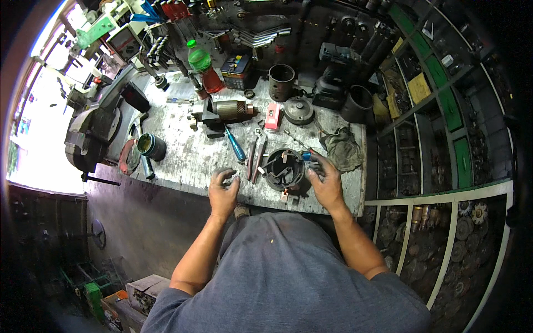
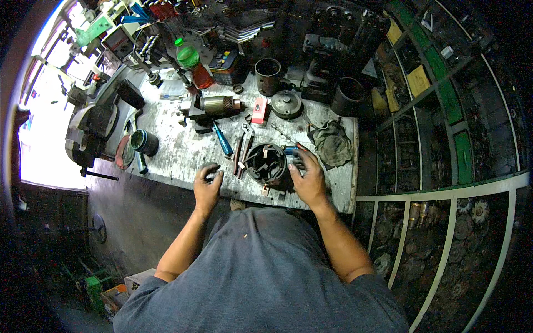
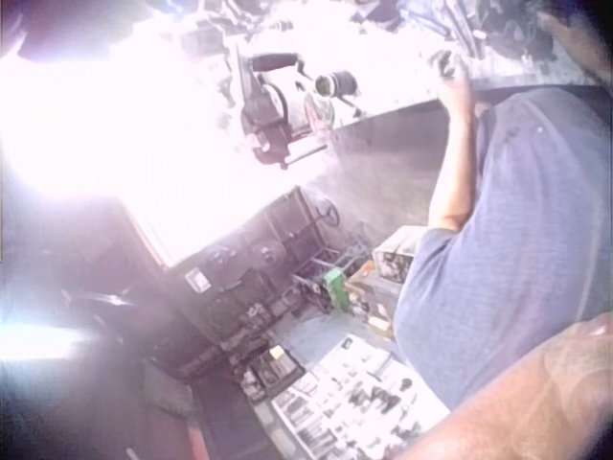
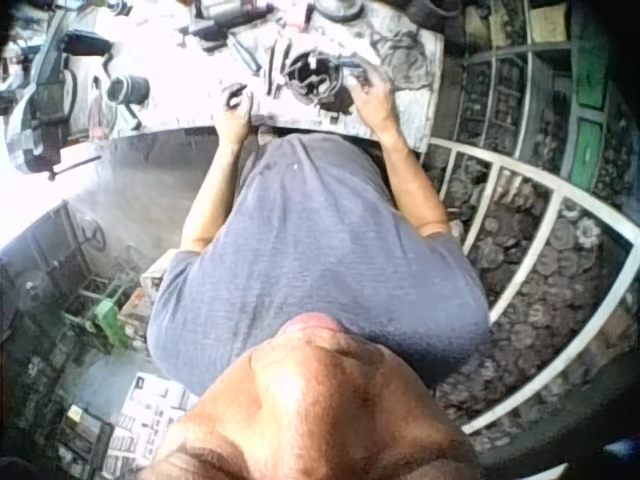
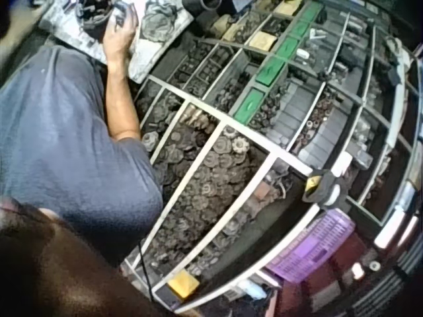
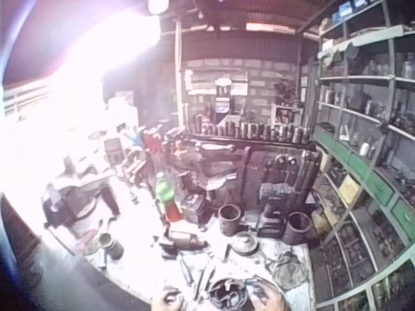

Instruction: The person assembles a circular mechanical component on a workbench, inserting small metal pieces into slots and adjusting their positions by hand. The person repeatedly picks up, places, and repositions the parts within the housing.

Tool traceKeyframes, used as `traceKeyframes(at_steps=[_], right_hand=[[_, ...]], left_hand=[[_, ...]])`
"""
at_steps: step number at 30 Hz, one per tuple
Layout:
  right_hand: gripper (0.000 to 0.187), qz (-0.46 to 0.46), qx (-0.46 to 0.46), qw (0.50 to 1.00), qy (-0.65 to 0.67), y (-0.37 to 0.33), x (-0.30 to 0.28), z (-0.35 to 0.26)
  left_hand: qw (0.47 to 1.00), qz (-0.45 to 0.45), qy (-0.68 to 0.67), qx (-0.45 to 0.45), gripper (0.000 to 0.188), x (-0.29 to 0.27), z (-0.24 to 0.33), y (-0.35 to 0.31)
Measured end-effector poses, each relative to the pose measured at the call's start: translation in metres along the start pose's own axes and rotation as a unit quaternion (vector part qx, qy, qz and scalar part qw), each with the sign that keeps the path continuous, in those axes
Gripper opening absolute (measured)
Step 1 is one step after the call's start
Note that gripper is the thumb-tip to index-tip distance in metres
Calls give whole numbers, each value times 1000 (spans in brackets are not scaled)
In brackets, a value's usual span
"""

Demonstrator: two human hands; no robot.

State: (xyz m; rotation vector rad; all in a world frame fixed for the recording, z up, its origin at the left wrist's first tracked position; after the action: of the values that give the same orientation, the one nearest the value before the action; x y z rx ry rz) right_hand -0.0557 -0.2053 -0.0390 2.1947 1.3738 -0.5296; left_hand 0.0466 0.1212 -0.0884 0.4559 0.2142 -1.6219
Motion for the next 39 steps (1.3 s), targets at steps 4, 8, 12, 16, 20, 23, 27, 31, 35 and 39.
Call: traceKeyframes(at_steps=[4, 8, 12, 16, 20, 23, 27, 31, 35, 39], right_hand=[[44, -6, -60, 997, -41, 15, -6, -29], [42, -17, -86, 994, -65, 29, 7, -49], [35, -9, -120, 989, -87, 37, 13, -57], [27, -17, -126, 987, -93, 40, 14, -57], [23, -54, -146, 982, -102, 53, 19, -56], [19, -72, -151, 978, -128, 58, 22, -55], [15, -62, -156, 974, -153, 57, 25, -57], [15, -56, -130, 980, -139, 56, 26, -56], [16, -51, -120, 979, -155, 55, 26, -58], [19, -23, -153, 979, -129, 50, 21, -64]], left_hand=[[986, -37, 11, 165, 19, 21, 92, 6], [963, -92, 133, 217, 31, 62, 142, 25], [949, -124, 208, 201, 33, 83, 149, 33], [951, -130, 208, 187, 31, 89, 144, 35], [945, -125, 228, 196, 30, 96, 143, 35], [945, -133, 234, 188, 29, 99, 142, 33], [943, -135, 242, 184, 27, 102, 139, 34], [949, -130, 220, 186, 27, 103, 136, 35], [941, -103, 243, 214, 23, 100, 141, 33], [949, -124, 217, 192, 25, 95, 143, 36]])
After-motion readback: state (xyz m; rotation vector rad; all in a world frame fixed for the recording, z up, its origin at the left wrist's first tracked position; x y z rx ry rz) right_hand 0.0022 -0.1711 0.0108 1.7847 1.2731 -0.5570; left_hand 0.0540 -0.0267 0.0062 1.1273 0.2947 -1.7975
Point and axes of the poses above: each hand's wrist, its own y-axis towards the middle knuckle, its own x-axis out of the palm, z = x × y, the point moved 6 cm from there along y, towards the middle knuckle, and after that the axes turned 5 degrees about -y, right-handed, at the moved point
